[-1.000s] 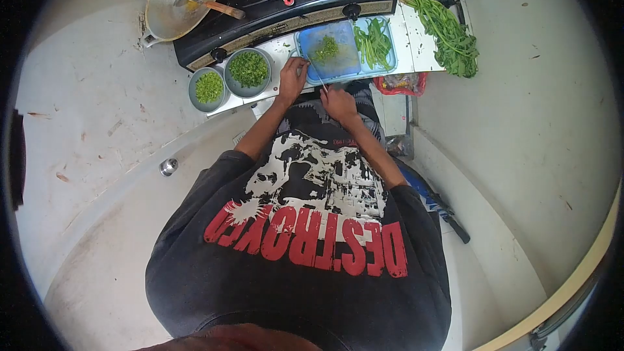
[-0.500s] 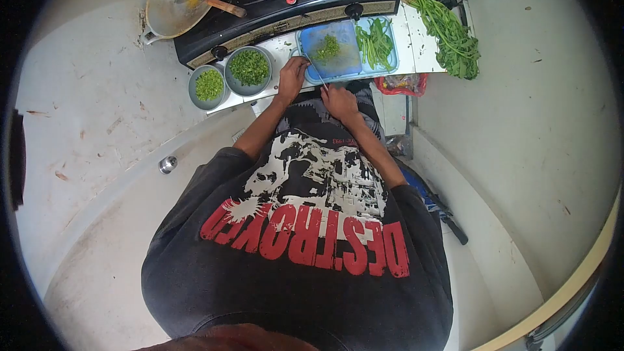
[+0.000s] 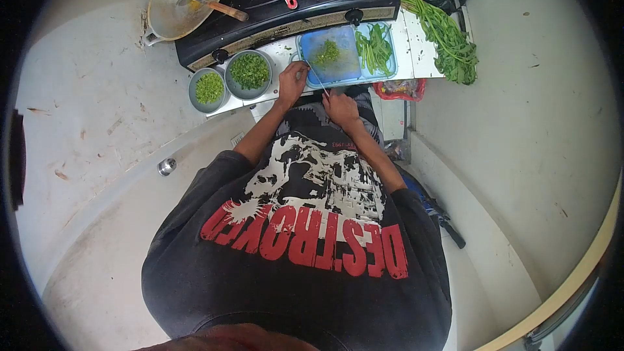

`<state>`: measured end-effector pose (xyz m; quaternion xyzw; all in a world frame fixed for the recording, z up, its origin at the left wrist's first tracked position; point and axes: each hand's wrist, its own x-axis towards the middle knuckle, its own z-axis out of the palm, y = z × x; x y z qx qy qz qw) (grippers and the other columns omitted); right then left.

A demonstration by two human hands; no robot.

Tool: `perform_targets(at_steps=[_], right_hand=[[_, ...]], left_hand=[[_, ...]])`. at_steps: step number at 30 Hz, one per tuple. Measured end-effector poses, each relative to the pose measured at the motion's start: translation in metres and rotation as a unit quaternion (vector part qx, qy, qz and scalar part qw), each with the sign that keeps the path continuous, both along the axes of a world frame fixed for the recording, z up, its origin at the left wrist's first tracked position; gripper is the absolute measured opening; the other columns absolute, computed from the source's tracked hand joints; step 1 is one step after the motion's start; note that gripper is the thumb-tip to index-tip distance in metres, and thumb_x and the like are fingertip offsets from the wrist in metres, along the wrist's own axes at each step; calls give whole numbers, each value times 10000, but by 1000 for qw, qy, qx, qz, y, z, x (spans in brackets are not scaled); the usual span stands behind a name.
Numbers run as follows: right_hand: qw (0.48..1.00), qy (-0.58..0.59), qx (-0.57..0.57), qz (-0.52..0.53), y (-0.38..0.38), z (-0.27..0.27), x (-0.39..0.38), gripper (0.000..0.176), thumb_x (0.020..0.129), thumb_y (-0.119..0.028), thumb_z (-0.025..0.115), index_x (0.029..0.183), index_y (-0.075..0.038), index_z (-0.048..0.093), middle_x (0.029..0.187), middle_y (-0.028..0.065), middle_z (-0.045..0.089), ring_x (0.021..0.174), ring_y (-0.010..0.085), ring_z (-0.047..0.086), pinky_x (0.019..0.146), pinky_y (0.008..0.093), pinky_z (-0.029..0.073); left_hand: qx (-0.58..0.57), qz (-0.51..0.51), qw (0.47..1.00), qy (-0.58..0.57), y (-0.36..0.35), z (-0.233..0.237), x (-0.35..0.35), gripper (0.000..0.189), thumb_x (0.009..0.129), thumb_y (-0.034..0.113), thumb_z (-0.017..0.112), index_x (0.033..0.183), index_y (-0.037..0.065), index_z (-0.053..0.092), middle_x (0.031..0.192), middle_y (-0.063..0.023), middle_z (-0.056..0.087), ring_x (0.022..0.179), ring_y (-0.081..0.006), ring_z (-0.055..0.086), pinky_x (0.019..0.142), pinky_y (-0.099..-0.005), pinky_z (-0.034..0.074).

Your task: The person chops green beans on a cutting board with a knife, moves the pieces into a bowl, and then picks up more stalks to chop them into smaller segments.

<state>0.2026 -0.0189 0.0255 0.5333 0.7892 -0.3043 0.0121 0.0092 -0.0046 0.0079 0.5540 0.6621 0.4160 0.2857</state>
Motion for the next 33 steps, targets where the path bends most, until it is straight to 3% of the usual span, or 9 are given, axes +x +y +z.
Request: perform_targets(at_steps=[11,23,33], right_hand=[[1000,3,12,19,24,2,-16,437,988,-382,501,865,4,665,756,260,680,759,441,689,716,529,558],[999,10,28,28,25,-6,-15,435,980,-393,511,889,11,644,739,267,669,723,452,678,692,534,549],[999,-27,-17,17,16,10,-5,415,974,-366,526,875,10,674,800,255,689,785,437,690,734,530,555]], left_hand=[[33,0,999,22,-1,2,-1,82,832,-37,620,901,-21,661,942,-165,680,847,-374,666,753,-419,528],[13,17,1000,15,-1,3,2,83,844,-45,613,901,-18,668,947,-160,687,864,-363,679,765,-409,533],[35,3,999,20,-1,-3,0,104,843,-45,620,930,-19,670,964,-166,690,884,-363,674,781,-410,530]])
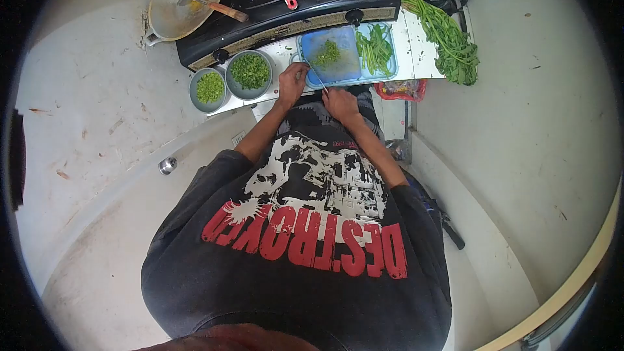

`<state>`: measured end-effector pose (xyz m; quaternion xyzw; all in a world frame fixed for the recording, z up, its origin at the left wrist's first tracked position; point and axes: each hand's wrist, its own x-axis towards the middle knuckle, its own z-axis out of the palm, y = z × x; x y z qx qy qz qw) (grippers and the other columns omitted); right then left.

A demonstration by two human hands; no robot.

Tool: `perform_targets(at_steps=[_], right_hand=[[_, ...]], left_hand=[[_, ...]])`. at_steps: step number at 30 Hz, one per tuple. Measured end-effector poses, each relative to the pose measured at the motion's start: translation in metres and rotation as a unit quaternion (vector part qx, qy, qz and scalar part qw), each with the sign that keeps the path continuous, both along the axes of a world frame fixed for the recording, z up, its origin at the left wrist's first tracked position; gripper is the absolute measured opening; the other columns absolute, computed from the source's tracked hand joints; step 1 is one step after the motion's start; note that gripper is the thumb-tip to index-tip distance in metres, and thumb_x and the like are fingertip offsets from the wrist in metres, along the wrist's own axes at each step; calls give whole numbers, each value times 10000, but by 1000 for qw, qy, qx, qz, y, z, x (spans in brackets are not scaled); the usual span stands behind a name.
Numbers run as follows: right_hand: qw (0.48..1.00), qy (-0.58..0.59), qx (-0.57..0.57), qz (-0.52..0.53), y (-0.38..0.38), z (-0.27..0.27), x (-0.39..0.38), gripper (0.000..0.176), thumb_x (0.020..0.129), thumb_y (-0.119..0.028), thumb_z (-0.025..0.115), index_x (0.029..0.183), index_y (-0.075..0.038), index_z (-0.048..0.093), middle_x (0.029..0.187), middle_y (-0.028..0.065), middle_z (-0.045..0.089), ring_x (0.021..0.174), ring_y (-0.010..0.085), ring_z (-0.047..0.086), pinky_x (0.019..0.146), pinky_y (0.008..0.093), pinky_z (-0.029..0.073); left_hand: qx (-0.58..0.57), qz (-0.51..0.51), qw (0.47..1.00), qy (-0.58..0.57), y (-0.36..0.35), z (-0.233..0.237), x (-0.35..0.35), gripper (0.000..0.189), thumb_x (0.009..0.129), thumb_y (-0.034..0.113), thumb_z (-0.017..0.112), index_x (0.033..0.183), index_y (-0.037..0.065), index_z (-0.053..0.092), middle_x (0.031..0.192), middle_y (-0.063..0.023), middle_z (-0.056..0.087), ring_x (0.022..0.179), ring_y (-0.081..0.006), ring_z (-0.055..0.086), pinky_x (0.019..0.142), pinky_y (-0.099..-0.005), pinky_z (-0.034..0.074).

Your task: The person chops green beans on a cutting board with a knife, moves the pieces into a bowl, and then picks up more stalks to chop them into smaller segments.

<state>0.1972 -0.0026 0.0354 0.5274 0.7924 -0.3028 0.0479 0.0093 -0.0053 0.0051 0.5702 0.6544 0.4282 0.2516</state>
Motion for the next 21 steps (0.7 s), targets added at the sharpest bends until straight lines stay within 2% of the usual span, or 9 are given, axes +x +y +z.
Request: perform_targets(at_steps=[8,11,14,17,21], right_hand=[[999,-2,-13,-31,7,4,-18,444,977,-385,513,846,-1,692,802,256,691,784,428,697,746,514,563],[999,17,24,-28,11,-12,-22,442,975,-392,518,851,-2,688,788,252,690,777,431,695,747,521,558],[999,17,33,-12,4,-6,-12,443,973,-398,521,859,0,677,764,253,684,754,438,690,727,531,556],[999,16,27,-24,-7,-9,0,442,975,-399,519,870,1,676,736,252,677,725,446,684,700,534,556],[999,12,22,-26,-11,0,3,460,982,-402,504,867,8,675,754,258,677,733,450,682,690,528,558]], left_hand=[[-14,9,1000,-6,-3,-1,2,114,857,-30,616,958,-10,667,978,-163,693,891,-359,675,779,-402,530],[-20,25,999,-20,-3,-9,2,103,860,-16,638,955,-10,677,969,-162,695,869,-347,686,765,-398,535],[-31,32,999,-24,-2,-12,2,98,881,19,668,968,-20,692,972,-159,717,878,-273,729,771,-353,569],[-51,39,998,-16,-1,3,3,115,881,30,676,979,-23,705,957,-162,724,894,-273,732,780,-351,574],[-59,47,997,-23,-1,0,4,116,874,27,677,975,-15,716,960,-162,727,900,-283,728,784,-354,569]])
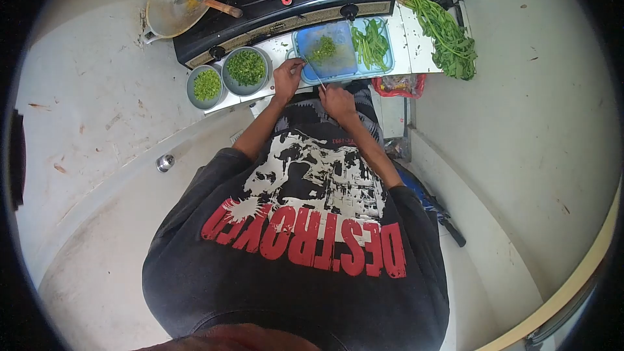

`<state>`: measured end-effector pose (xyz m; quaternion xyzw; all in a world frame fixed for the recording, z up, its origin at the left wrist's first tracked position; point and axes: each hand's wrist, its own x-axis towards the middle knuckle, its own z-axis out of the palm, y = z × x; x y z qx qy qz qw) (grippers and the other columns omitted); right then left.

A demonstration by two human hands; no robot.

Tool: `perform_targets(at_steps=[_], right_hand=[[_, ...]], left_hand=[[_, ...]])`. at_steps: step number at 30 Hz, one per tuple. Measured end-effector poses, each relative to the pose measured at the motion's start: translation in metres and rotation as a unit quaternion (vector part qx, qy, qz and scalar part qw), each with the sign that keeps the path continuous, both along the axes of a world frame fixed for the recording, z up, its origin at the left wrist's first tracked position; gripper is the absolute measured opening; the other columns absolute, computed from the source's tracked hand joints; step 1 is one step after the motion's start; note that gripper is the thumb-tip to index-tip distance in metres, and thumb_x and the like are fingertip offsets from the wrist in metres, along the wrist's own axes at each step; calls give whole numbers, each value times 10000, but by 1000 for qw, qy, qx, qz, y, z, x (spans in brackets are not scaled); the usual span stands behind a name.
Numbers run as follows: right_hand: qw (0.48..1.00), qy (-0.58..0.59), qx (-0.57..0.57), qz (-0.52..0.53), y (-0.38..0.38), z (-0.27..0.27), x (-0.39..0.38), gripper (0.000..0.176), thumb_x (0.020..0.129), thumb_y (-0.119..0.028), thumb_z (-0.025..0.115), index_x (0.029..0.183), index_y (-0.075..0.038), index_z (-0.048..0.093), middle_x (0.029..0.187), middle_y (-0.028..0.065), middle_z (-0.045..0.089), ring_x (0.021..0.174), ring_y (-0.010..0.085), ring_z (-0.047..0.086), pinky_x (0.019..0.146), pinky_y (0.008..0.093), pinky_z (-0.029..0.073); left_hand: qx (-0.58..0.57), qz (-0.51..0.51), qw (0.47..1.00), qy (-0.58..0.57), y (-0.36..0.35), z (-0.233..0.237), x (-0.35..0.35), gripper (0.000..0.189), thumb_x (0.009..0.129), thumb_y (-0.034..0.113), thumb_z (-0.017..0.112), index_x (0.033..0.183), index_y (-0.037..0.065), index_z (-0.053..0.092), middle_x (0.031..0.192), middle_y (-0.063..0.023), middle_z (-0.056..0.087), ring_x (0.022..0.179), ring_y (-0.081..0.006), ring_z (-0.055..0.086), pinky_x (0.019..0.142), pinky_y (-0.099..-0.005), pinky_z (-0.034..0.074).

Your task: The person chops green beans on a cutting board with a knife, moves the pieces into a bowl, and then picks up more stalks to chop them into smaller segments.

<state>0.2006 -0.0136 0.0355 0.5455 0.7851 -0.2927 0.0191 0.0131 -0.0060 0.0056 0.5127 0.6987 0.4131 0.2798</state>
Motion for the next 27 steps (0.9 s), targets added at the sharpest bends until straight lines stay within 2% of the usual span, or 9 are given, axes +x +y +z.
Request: perform_targets(at_steps=[5,8,11,14,20,23,27], right_hand=[[1000,7,-18,-9,4,9,-7,480,991,-407,484,860,16,669,782,272,678,756,447,685,703,527,558],[1000,30,7,4,1,1,-8,485,995,-418,478,891,30,632,711,287,652,697,465,668,661,545,550],[1000,19,-12,2,1,0,-8,480,995,-414,480,902,31,632,724,289,656,707,470,667,671,547,550],[1000,18,-4,0,-1,5,-8,465,993,-390,484,865,20,662,741,264,672,731,445,684,702,528,557],[1000,8,-13,3,0,6,-8,452,987,-384,500,870,22,660,750,262,676,734,445,684,704,529,558],[1000,7,-16,7,1,6,-8,454,986,-386,503,865,21,662,755,259,678,737,440,686,704,525,559],[1000,11,-10,19,7,2,-12,447,986,-383,503,880,19,669,757,264,676,742,441,686,709,517,561]], left_hand=[[8,7,1000,10,-1,0,1,97,857,17,674,941,-8,716,958,-167,721,864,-307,719,771,-372,560],[2,14,1000,12,-1,-2,1,110,843,51,702,936,7,741,956,-137,737,903,-295,719,810,-387,551],[26,14,997,78,0,0,0,93,824,76,721,899,33,754,938,-116,740,927,-299,685,844,-402,523],[28,24,995,92,0,7,1,79,815,36,707,884,31,746,920,-116,726,960,-317,631,868,-416,497],[22,14,997,67,0,1,-1,85,804,30,711,883,29,742,925,-108,727,956,-316,635,865,-410,501],[36,9,998,55,1,-2,-3,73,814,79,715,864,42,753,939,-111,736,952,-307,657,872,-401,507],[42,-15,997,68,2,3,-5,64,803,36,699,858,24,731,932,-115,730,956,-314,652,869,-400,509]])
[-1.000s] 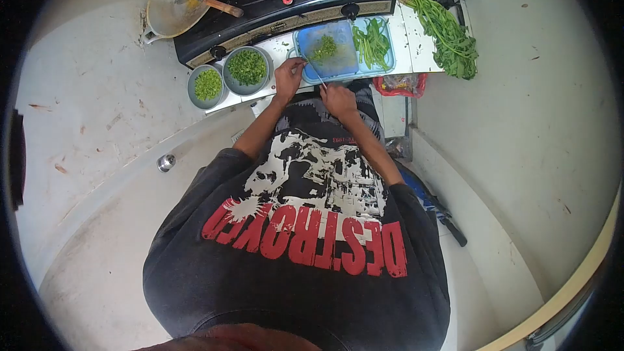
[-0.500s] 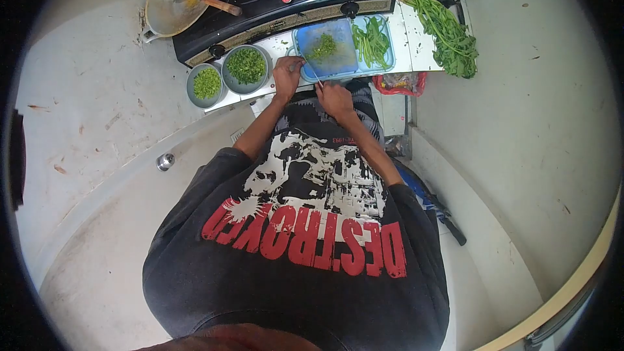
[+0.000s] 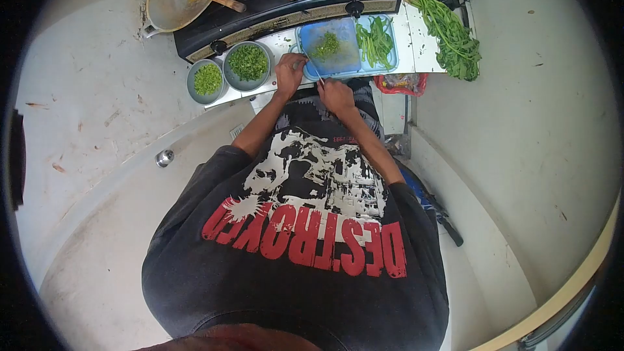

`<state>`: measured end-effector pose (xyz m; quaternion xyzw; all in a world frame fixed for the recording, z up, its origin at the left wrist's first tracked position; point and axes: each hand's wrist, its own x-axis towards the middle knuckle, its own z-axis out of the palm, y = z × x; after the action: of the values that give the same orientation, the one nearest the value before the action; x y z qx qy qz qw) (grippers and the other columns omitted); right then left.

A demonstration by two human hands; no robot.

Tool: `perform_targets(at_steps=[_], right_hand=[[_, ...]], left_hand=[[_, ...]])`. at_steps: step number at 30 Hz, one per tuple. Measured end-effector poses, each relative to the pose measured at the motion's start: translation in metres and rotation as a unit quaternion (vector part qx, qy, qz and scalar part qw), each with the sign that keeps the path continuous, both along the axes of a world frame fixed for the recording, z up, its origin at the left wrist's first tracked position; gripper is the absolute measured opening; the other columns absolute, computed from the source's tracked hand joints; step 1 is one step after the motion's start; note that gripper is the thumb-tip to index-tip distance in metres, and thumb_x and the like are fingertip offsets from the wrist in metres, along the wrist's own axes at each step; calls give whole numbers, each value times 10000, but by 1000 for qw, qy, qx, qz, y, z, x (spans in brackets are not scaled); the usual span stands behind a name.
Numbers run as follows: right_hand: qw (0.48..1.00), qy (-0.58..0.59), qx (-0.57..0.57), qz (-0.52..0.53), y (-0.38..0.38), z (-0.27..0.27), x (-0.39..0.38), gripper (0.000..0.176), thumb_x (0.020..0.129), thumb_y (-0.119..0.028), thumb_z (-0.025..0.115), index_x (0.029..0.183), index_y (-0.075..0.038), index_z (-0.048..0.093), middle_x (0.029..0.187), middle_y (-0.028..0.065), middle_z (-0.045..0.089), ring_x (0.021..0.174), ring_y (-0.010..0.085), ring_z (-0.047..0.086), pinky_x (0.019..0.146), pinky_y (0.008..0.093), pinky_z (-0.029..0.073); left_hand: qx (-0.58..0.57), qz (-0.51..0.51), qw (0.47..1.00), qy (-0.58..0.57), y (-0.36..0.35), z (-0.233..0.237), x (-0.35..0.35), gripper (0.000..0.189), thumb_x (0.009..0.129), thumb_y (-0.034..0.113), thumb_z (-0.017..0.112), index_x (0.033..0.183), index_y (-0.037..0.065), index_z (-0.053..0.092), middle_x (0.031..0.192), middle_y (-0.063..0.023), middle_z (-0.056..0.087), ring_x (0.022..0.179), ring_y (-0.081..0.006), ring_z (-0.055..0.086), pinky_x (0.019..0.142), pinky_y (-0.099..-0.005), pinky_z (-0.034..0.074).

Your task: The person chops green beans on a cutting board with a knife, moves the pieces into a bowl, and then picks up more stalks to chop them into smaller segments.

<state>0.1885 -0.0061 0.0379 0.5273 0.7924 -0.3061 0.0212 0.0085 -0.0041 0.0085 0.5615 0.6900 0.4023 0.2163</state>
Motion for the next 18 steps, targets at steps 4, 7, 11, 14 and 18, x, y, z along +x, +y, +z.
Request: perform_targets(at_steps=[4,7,11,14,18], right_hand=[[1000,19,3,-8,13,-6,-14,443,982,-380,509,891,19,675,763,272,676,747,448,685,722,518,561],[1000,14,-9,-4,20,-7,-20,443,980,-382,512,894,20,675,776,276,678,762,447,687,732,520,560],[1000,-1,-11,-13,15,-11,-18,442,979,-385,511,890,17,674,803,276,682,788,442,691,740,521,560],[1000,-2,-14,-16,2,-9,-5,439,978,-385,511,880,11,674,823,269,687,793,440,692,742,523,561],[1000,-24,1,-2,-7,-10,7,436,975,-384,516,873,9,674,829,268,686,787,438,692,737,526,561]], left_hand=[[-4,1,1000,2,0,3,1,74,797,-6,683,860,21,714,926,-110,720,968,-322,634,869,-408,506],[-9,2,1000,1,0,0,1,86,798,-7,682,871,26,713,926,-117,714,963,-327,633,864,-415,505],[-17,5,1000,-1,0,0,2,94,800,-9,680,881,27,711,936,-128,705,960,-335,630,857,-424,502],[-5,5,1000,-5,-1,-2,2,86,801,-10,680,878,20,705,944,-133,702,965,-342,626,856,-428,500],[-2,-6,1000,2,1,-1,2,84,804,-14,676,882,8,696,946,-135,698,980,-342,616,864,-430,495]])
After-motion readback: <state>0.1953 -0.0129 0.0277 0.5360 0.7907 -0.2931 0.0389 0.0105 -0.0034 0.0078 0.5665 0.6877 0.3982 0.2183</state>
